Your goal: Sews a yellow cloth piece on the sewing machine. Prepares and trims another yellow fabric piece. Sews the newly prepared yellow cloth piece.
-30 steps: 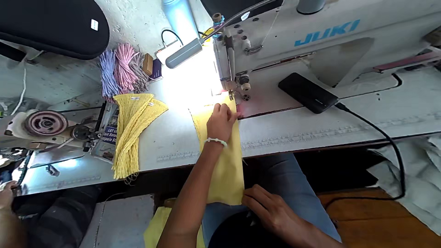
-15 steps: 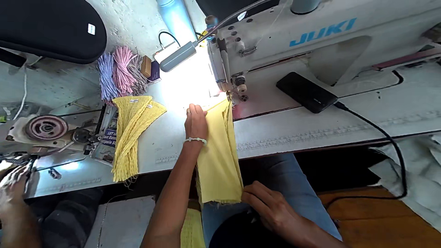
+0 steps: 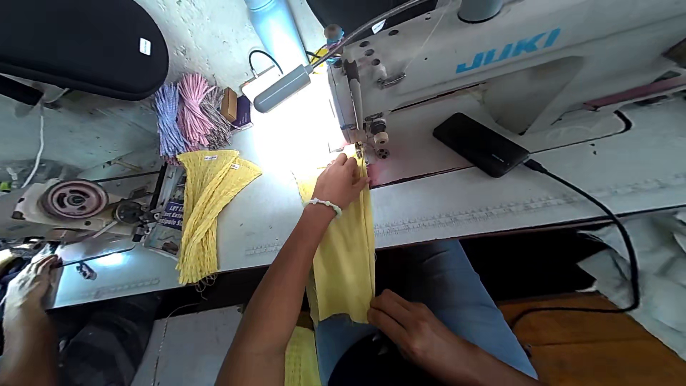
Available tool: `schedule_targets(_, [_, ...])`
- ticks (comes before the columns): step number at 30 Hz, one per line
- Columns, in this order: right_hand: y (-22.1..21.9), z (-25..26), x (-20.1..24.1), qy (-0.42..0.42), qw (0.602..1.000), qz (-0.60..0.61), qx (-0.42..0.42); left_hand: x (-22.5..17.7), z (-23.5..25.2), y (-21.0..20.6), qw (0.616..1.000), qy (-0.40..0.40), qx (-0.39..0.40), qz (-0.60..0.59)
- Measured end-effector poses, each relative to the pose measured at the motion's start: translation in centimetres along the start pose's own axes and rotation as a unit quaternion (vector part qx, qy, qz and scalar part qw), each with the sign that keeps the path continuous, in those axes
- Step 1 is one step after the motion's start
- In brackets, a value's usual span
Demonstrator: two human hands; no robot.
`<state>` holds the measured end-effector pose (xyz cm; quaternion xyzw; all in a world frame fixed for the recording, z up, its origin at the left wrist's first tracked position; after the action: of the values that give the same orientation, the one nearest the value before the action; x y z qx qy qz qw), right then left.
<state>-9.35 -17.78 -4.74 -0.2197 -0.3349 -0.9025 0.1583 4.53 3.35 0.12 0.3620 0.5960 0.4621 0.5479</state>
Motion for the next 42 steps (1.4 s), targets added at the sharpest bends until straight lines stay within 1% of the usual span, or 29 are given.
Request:
schedule_targets(2, [0.1, -0.1, -0.1, -0.006, 1.0, 0.004, -0.001, 0.8, -0.1, -0.2, 0.997, 0.026, -0.028, -0.06])
schedule_targets(5, [0.1, -0.2, -0.3, -0.01, 1.0, 0.011, -0.003, 1.4, -0.7, -0.5, 0.991, 0.035, -0.061, -0.114])
schedule_targets(9, [0.0, 0.0, -0.4, -0.007, 1.0, 0.013, -0.005, 1.3, -0.9, -0.4, 0.99, 0.057, -0.066, -0.11])
schedule_targets(12, [0.0, -0.1, -0.4, -0.01, 1.0, 0.015, -0.005, 0.7, -1.4, -0.3, 0.991, 0.081, -0.079, -0.077])
schedule_targets(15, [0.0, -0.2, -0.5, -0.011, 1.0, 0.015, -0.006, -0.5, -1.5, 0.2, 0.993, 0.098, -0.063, -0.007])
schedule_targets(18, [0.1, -0.3, -0.5, -0.011, 1.0, 0.015, -0.004, -0.6, -0.2, 0.2, 0.992, 0.12, -0.042, 0.017])
schedule_targets(21, [0.0, -0.4, -0.5, -0.012, 1.0, 0.015, -0.01, -0.8, 0.1, 0.4, 0.991, 0.127, -0.032, -0.001])
schedule_targets(27, [-0.1, -0.3, -0.4, -0.013, 1.0, 0.021, -0.008, -1.5, 0.0, 0.1, 0.991, 0.123, -0.035, -0.039])
schedule_targets(33, [0.1, -0.5, -0.4, -0.029, 0.999, 0.028, -0.003, -2.1, -0.7, -0.2, 0.98, 0.191, -0.031, -0.048])
schedule_targets(36, [-0.1, -0.6, -0.7, -0.023, 0.999, 0.021, -0.008, -2.8, -1.5, -0.1, 0.972, 0.232, -0.009, -0.034])
schedule_targets(38, [-0.2, -0.8, -0.7, -0.028, 0.999, 0.023, -0.006, -2.7, -0.9, -0.3, 0.966, 0.258, 0.01, -0.025])
schedule_targets(42, [-0.2, -1.1, -0.8, -0.034, 0.999, 0.029, -0.011, -3.0, -0.3, 0.0, 0.962, 0.271, 0.033, -0.021])
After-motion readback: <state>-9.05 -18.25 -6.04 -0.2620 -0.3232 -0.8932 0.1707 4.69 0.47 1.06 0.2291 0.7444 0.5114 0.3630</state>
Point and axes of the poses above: each hand's wrist, its own z-axis towards the middle knuckle, its own y-axis out of the back of the hand, x = y × z, the point moved 5 cm from there along z, towards the middle knuckle, and after that the axes turned 4 degrees about -x, right-handed, at the moved point
